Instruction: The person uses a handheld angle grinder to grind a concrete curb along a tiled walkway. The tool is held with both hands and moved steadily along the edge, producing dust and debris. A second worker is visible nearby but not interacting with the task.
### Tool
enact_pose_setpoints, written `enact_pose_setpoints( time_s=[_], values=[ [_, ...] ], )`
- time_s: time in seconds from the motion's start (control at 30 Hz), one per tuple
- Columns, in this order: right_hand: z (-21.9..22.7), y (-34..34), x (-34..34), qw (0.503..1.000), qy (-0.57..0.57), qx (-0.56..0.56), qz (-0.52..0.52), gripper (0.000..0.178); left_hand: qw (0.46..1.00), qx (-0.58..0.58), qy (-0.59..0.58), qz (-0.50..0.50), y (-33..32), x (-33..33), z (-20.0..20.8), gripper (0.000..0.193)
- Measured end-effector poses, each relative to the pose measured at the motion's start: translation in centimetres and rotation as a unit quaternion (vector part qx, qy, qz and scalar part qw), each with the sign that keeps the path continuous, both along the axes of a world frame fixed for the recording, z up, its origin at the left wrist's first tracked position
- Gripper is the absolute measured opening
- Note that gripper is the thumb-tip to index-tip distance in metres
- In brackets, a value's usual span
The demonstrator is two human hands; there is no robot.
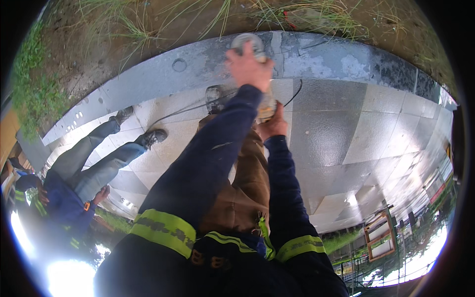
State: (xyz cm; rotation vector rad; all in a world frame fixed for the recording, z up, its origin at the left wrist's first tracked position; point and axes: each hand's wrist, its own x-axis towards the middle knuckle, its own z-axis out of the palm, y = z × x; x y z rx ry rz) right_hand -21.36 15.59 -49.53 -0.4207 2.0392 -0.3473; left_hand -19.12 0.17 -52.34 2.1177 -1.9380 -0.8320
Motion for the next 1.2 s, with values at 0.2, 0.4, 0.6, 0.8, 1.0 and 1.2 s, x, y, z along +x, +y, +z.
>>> enact_pose_setpoints(
  time_s=[0.2,0.4,0.6,0.8,1.0,1.2],
  values=[
    [-1.2,2.4,-1.9,0.993,0.026,-0.078,-0.085,0.081,0.996,0.058,0.051,-0.054,1.4,-4.8,0.8,0.068],
    [-0.3,0.6,3.9,0.999,-0.03,0.01,0.005,0.079,0.998,0.026,-0.048,0.02,0.0,3.8,1.3,0.066],
    [0.5,1.3,1.0,0.998,0.017,-0.008,-0.06,0.078,0.998,0.031,-0.003,-0.047,1.5,-1.0,0.6,0.069],
    [1.5,3.0,2.5,0.998,0.02,0.012,-0.06,0.077,0.999,0.024,0.005,-0.046,3.2,0.3,1.2,0.069],
    [0.3,0.2,5.7,0.999,-0.015,0.025,0.038,0.075,1.0,-0.013,-0.018,0.016,0.3,6.0,0.6,0.071],
    [0.2,1.3,0.6,0.998,0.027,-0.009,-0.054,0.075,0.999,0.025,0.014,-0.042,1.2,-1.4,0.9,0.069]
  ],
)
